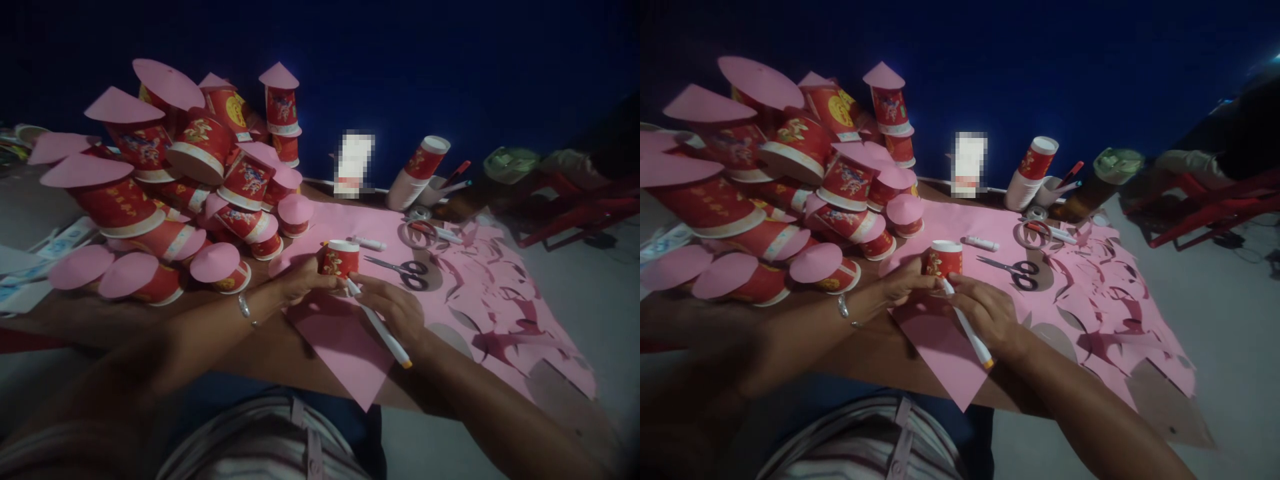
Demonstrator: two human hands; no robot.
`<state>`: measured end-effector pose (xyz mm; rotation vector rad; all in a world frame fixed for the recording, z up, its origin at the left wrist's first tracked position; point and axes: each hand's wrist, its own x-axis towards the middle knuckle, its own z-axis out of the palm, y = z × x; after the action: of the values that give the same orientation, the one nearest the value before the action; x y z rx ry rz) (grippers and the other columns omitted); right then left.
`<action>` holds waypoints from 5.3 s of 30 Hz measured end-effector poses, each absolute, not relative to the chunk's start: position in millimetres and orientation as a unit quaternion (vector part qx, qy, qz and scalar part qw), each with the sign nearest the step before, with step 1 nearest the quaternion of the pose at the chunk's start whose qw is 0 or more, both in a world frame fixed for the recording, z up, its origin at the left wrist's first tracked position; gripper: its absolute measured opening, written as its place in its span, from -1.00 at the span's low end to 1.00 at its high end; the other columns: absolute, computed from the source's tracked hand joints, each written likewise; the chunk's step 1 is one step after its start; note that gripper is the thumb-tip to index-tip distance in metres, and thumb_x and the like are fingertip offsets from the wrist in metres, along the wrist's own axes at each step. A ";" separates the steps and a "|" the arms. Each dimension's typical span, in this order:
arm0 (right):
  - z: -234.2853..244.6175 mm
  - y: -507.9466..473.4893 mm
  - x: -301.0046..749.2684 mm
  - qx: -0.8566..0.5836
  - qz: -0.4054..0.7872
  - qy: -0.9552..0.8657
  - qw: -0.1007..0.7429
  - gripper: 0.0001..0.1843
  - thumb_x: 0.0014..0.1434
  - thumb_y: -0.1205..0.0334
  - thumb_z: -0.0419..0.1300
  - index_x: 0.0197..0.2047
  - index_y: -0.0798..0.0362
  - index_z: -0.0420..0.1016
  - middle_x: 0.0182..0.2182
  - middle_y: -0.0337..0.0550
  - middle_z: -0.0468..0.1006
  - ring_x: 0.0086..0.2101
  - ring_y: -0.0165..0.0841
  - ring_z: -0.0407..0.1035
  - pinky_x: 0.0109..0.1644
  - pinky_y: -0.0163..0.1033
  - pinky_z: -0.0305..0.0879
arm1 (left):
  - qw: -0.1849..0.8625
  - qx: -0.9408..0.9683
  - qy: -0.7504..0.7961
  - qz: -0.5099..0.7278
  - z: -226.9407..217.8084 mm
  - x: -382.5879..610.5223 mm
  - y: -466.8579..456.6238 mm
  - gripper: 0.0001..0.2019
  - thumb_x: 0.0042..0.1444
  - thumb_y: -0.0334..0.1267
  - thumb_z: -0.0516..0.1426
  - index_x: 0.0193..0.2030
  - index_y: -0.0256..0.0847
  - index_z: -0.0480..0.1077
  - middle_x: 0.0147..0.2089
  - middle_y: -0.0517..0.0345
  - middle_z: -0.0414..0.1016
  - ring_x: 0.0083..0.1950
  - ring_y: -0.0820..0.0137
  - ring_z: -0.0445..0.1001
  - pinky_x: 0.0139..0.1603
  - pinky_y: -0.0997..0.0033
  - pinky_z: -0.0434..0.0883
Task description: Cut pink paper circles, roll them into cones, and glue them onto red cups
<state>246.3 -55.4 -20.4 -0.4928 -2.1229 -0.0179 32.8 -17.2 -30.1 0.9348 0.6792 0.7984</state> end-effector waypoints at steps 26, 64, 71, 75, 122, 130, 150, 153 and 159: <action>-21.9 -56.6 248.8 -0.245 -0.052 -0.858 0.449 -0.77 0.30 0.44 0.30 0.02 0.13 0.45 -0.38 -0.15 0.60 -0.42 -0.35 0.46 -0.36 -0.25 0.34 | 0.604 0.615 0.434 0.261 -22.8 31.9 -18.1 -0.20 -0.05 -0.18 0.40 0.34 -0.20 0.26 0.10 -0.05 0.63 0.09 0.09 0.61 0.03 0.20 0.54; -27.8 -48.9 249.1 -0.293 -0.081 -0.824 0.478 -0.78 0.27 0.43 0.32 -0.03 0.06 0.49 -0.35 -0.17 0.67 -0.39 -0.35 0.57 -0.36 -0.30 0.44 | 0.729 0.503 0.324 0.332 -32.5 28.6 -17.5 -0.24 -0.08 -0.25 0.43 0.29 -0.20 0.31 0.19 -0.12 0.56 0.18 0.11 0.57 0.24 -0.01 0.46; -25.4 -47.3 248.1 -0.304 -0.081 -0.821 0.477 -0.82 0.28 0.42 0.32 -0.08 0.03 0.47 -0.36 -0.21 0.67 -0.41 -0.36 0.56 -0.35 -0.29 0.45 | 0.743 0.499 0.303 0.328 -38.3 25.1 -16.0 -0.26 -0.06 -0.28 0.36 0.31 -0.21 0.30 0.25 -0.13 0.52 0.24 0.10 0.53 0.27 -0.01 0.41; -21.3 -48.0 248.0 -0.303 -0.079 -0.827 0.467 -0.87 0.33 0.38 0.29 -0.08 0.04 0.47 -0.38 -0.19 0.66 -0.41 -0.36 0.57 -0.36 -0.30 0.46 | 0.748 0.493 0.300 0.328 -38.4 25.7 -16.0 -0.26 -0.07 -0.26 0.39 0.29 -0.21 0.32 0.23 -0.14 0.53 0.24 0.07 0.53 0.27 -0.03 0.42; -19.8 -56.5 241.7 -0.227 -0.087 -0.872 0.424 -0.83 0.36 0.44 0.17 0.02 0.18 0.45 -0.39 -0.05 0.60 -0.40 -0.29 0.49 -0.37 -0.24 0.41 | 0.547 0.629 0.476 0.279 -20.8 38.1 -20.2 -0.36 -0.08 -0.13 0.42 0.13 -0.17 0.32 -0.01 0.01 0.65 0.01 0.16 0.62 -0.06 0.28 0.55; -13.9 -59.1 238.2 -0.231 -0.088 -0.876 0.414 -0.89 0.36 0.42 0.18 -0.04 0.15 0.44 -0.42 -0.08 0.60 -0.44 -0.33 0.48 -0.42 -0.26 0.39 | 0.575 0.610 0.470 0.279 -23.4 35.4 -19.8 -0.38 -0.07 -0.19 0.37 0.15 -0.22 0.33 -0.05 0.06 0.64 -0.04 0.22 0.60 -0.10 0.33 0.53; -7.9 -59.2 237.1 -0.217 -0.088 -0.883 0.407 -0.94 0.39 0.45 0.13 -0.11 0.20 0.43 -0.43 -0.07 0.59 -0.46 -0.34 0.47 -0.42 -0.27 0.38 | 0.644 0.557 0.411 0.326 -27.7 33.2 -20.4 -0.30 -0.09 -0.18 0.37 0.21 -0.22 0.29 0.01 0.01 0.59 0.03 0.16 0.56 0.01 0.18 0.50; -8.8 -58.8 238.2 -0.218 -0.084 -0.885 0.403 -0.92 0.37 0.46 0.14 -0.08 0.21 0.43 -0.41 -0.05 0.60 -0.44 -0.33 0.49 -0.40 -0.27 0.40 | 0.676 0.529 0.381 0.344 -29.9 32.8 -19.9 -0.28 -0.09 -0.20 0.38 0.22 -0.21 0.28 0.04 0.00 0.58 0.05 0.15 0.56 0.06 0.12 0.49; -15.2 -56.9 240.5 -0.227 -0.092 -0.869 0.430 -0.90 0.34 0.46 0.20 -0.07 0.16 0.44 -0.41 -0.11 0.60 -0.44 -0.35 0.46 -0.41 -0.27 0.37 | 0.730 0.481 0.328 0.358 -38.1 30.3 -16.9 -0.24 -0.10 -0.24 0.42 0.26 -0.24 0.28 0.16 -0.10 0.54 0.17 0.08 0.53 0.24 -0.04 0.41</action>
<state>240.5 -56.9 -15.2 -0.5652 -2.1681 -0.2283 30.3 -16.9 -38.1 1.0587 0.7231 0.7873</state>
